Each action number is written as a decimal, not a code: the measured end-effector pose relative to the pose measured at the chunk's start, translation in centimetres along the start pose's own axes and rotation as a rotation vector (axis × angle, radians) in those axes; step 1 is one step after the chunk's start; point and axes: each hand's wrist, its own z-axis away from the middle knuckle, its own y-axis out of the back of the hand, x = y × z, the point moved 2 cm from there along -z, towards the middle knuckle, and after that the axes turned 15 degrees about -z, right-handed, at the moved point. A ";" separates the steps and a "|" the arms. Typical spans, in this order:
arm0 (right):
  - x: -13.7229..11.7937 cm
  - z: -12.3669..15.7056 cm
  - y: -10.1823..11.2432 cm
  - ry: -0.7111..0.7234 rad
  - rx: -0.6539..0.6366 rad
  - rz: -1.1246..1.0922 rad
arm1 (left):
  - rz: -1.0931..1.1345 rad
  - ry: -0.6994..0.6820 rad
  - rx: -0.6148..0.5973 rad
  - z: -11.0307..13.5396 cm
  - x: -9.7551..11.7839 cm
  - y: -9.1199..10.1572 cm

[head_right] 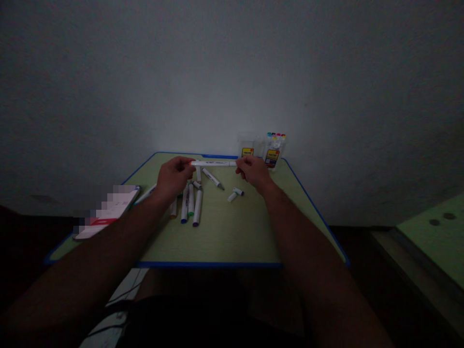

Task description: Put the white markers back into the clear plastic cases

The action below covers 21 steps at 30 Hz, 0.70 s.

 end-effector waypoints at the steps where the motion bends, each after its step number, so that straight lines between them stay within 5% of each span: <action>1: 0.0 0.0 0.0 0.003 0.002 0.002 | -0.003 0.002 -0.002 0.0 0.0 0.0; 21: 0.1 0.0 0.0 0.044 -0.011 -0.081 | -0.096 -0.006 -0.005 0.4 1.0 0.7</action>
